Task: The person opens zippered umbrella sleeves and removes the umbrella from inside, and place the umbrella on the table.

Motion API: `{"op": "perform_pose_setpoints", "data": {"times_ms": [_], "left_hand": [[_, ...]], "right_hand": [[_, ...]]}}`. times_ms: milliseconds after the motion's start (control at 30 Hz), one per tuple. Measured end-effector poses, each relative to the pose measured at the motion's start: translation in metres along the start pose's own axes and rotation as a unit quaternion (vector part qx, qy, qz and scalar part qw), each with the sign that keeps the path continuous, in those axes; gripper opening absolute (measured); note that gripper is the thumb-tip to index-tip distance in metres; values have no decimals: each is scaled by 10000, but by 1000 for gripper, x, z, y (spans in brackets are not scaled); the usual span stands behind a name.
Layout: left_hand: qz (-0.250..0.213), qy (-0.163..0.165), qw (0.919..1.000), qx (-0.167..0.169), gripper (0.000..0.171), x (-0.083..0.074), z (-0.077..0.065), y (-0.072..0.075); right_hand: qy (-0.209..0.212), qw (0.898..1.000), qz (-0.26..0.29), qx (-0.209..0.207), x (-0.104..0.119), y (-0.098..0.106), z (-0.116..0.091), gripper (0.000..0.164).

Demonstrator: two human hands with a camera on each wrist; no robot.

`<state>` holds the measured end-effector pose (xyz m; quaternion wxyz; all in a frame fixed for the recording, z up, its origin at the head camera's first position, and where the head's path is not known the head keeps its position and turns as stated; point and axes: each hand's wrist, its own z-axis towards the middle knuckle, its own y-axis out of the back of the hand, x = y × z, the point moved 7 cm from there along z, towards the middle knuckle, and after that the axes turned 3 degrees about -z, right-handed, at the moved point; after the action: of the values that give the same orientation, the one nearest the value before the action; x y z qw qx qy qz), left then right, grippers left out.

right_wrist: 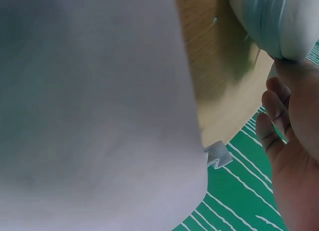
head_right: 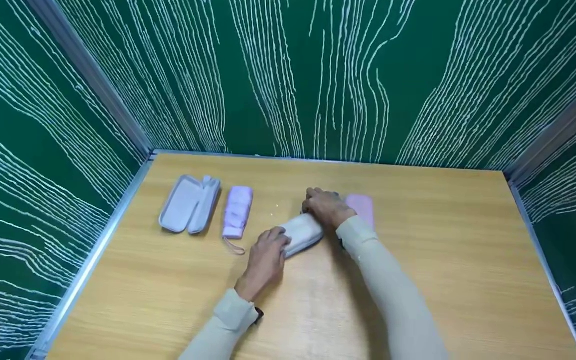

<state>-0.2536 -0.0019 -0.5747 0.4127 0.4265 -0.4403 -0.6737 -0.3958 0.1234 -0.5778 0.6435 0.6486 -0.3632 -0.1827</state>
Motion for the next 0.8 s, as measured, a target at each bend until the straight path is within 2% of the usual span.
{"op": "perform_pose_setpoints", "data": {"times_ms": [133, 267, 467, 600, 800], "left_hand": [[-22, -15, 10000, -14, 30, 0, 0, 0], [-45, -28, 10000, -7, 30, 1, 0, 0], [-73, -32, 10000, -10, 29, 2, 1, 0], [-129, -21, 9999, -14, 28, 3, 1, -1], [-176, -3, 9998, 43, 27, 3, 2, -1]], "right_hand": [[194, 9997, -123, -38, 1, 2, -3, 27], [350, 9992, 17, -169, -1, 4, -5, 25], [128, 9997, 173, -85, -6, 1, -7, 21], [95, 9999, -35, -93, -8, -3, -7, 21], [446, 9961, -690, -311, -4, -4, -6, 19]]}}
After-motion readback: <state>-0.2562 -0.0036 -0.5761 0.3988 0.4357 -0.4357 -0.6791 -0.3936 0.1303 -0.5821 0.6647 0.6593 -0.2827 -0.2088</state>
